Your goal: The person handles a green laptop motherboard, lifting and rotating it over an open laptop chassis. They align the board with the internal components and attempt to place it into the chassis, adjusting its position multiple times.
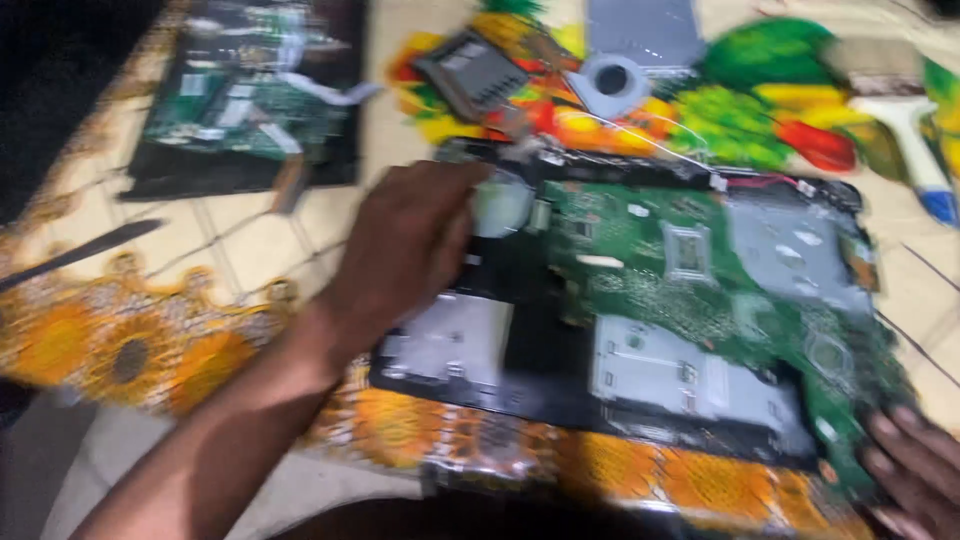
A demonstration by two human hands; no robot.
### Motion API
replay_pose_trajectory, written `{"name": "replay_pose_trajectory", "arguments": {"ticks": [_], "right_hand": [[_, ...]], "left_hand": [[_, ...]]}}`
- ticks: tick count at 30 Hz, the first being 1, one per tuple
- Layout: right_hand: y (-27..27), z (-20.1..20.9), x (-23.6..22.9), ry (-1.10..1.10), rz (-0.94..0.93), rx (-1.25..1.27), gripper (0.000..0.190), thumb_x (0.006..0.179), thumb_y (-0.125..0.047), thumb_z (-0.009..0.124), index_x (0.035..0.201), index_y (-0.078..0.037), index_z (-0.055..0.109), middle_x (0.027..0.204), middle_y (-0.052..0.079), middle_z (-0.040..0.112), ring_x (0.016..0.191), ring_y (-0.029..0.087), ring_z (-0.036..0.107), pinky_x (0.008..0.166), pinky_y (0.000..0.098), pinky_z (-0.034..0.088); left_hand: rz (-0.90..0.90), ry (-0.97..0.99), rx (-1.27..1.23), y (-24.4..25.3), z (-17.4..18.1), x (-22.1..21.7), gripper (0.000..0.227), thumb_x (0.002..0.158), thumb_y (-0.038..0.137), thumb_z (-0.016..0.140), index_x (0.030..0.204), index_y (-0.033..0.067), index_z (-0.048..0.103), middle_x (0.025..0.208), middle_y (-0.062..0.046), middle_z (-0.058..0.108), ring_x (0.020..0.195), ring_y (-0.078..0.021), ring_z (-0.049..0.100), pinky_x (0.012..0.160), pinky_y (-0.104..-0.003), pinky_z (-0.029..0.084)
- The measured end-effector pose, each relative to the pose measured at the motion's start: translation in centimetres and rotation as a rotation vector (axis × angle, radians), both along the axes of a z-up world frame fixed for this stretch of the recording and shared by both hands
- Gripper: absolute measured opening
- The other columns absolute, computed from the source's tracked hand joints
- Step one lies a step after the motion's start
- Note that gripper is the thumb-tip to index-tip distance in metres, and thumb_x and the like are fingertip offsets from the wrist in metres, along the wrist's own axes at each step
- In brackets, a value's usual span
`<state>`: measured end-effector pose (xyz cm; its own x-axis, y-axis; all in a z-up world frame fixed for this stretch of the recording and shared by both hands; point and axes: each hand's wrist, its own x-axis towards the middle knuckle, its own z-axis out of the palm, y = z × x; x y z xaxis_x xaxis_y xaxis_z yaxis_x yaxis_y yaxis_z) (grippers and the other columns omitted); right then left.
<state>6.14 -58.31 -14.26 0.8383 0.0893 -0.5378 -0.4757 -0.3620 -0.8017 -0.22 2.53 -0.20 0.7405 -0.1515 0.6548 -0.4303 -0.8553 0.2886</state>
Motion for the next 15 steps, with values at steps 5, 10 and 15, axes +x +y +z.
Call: {"name": "replay_pose_trajectory", "arguments": {"ticks": [5,10,15], "right_hand": [[11.1,15.0,-5.2,-1.292,0.795,-0.424,0.054,0.083,-0.019,0.064,0.131,0.004,0.058,0.144,0.021,0.061,0.142,0.038,0.059,0.122,0.0462,0.048],[13.7,17.6,-5.8,-1.259,0.648,-0.384,0.044,0.082,-0.016,0.068,0.119,0.006,0.066,0.135,0.024,0.067,0.125,0.03,0.072,0.111,0.0375,0.058],[13.4,16.5,-5.5,-1.263,0.698,-0.223,0.05,0.08,-0.015,0.078,0.124,0.004,0.064,0.136,0.024,0.066,0.131,0.036,0.068,0.117,0.0474,0.057]], "left_hand": [[0.005,0.064,0.12,-0.6,0.7,-0.2,0.029,0.104,0.01,0.058,0.13,0.0006,0.067,0.119,-0.02,0.074,0.106,-0.0406,0.068,0.09,-0.05,0.048],[0.073,0.088,0.183,-0.9,1.3,-0.6,0.028,0.104,0.006,0.064,0.131,0.0027,0.071,0.123,-0.016,0.076,0.107,-0.035,0.07,0.092,-0.047,0.05],[0.123,0.111,0.198,-1.0,1.1,-0.9,0.024,0.109,0.006,0.066,0.13,0.0007,0.075,0.121,-0.015,0.077,0.108,-0.034,0.072,0.099,-0.045,0.052]]}}
